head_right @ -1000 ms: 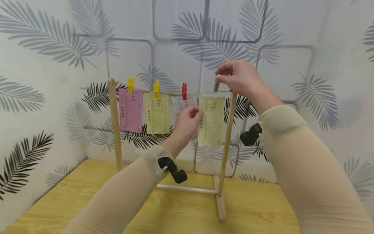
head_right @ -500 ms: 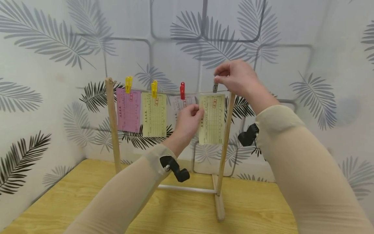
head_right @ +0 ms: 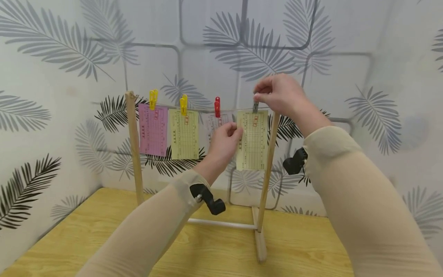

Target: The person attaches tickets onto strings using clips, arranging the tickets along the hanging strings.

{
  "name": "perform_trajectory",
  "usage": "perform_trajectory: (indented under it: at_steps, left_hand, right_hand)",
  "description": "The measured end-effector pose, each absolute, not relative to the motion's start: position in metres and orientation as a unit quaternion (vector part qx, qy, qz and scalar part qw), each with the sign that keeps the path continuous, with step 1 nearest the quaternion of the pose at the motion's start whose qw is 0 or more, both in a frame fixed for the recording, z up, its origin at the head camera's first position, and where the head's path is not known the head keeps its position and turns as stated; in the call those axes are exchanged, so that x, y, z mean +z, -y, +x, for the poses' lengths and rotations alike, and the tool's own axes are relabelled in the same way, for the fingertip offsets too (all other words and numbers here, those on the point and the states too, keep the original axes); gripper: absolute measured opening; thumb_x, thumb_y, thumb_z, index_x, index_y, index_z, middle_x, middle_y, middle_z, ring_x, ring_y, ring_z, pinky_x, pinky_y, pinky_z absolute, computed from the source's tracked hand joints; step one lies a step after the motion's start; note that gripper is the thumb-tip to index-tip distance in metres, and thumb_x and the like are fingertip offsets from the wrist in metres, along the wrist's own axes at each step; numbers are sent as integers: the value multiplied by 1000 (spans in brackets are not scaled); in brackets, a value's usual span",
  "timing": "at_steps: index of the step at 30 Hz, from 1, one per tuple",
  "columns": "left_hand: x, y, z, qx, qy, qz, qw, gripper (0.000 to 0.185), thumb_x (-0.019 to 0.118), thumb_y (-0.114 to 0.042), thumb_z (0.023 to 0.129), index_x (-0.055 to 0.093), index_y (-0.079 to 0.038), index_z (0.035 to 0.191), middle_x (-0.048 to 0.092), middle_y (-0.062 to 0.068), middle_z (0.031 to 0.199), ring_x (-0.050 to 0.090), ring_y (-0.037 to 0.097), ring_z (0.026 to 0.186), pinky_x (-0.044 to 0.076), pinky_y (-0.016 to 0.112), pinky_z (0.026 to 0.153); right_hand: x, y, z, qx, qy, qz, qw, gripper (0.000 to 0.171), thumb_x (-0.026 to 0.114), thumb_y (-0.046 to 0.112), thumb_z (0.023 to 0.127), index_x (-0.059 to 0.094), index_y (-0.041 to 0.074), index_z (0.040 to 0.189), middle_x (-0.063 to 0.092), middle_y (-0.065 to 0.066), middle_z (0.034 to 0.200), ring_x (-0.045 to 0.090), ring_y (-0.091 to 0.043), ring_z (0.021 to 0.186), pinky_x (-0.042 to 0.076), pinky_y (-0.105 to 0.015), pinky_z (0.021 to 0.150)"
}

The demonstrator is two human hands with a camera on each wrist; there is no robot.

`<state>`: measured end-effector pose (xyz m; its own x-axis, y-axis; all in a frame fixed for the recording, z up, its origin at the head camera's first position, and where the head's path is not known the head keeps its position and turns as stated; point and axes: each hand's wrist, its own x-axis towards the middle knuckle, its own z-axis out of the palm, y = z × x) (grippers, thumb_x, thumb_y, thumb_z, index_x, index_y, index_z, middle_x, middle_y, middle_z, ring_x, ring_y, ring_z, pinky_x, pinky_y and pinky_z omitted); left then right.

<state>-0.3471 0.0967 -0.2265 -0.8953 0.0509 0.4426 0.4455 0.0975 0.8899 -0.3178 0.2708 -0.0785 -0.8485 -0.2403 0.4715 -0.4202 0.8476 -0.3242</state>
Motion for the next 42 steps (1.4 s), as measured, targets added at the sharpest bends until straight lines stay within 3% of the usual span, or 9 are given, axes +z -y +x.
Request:
perform_trajectory:
  at_steps: [10, 18, 26, 38, 42]
  left_hand:
    - [-226, -95, -343, -652, 721, -180, 148, 19, 63, -22, 115, 76, -8, 120, 70, 1, 105, 62, 15, 97, 54, 35, 85]
    - [-225, -98, -342, -640, 729, -187, 155, 22, 64, -21, 114, 76, -5, 124, 70, 1, 104, 63, 15, 96, 54, 33, 84]
    - [-229, -99, -349, -630, 734, -187, 167, 19, 63, -21, 114, 77, -9, 118, 71, -1, 101, 62, 13, 93, 54, 33, 82]
    - [-230, -96, -343, -633, 733, -188, 162, 14, 65, -23, 113, 74, -12, 115, 69, -1, 99, 62, 13, 90, 53, 32, 79]
    - [-230, -96, -339, -638, 729, -192, 157, 15, 65, -22, 113, 72, -11, 120, 70, 0, 101, 63, 13, 90, 54, 31, 80]
  right_hand:
    - [-80, -270, -318, 217, 938, 194, 190, 32, 70, 24, 111, 74, 4, 135, 77, -17, 129, 67, -37, 123, 50, -56, 102]
    - [-82, -274, -319, 204, 945, 193, 170, 39, 66, 27, 113, 69, 1, 142, 73, -21, 137, 65, -40, 129, 48, -59, 107]
    - [-81, -273, -318, 196, 947, 194, 164, 45, 67, 26, 112, 65, -2, 148, 71, -24, 140, 62, -41, 132, 48, -59, 108]
    - [-81, -275, -313, 199, 948, 193, 157, 52, 69, 31, 111, 60, 2, 154, 67, -26, 143, 59, -41, 135, 46, -60, 108]
    - [-83, -277, -312, 201, 947, 192, 161, 55, 68, 32, 112, 58, 2, 156, 65, -27, 146, 56, -44, 139, 45, -64, 110]
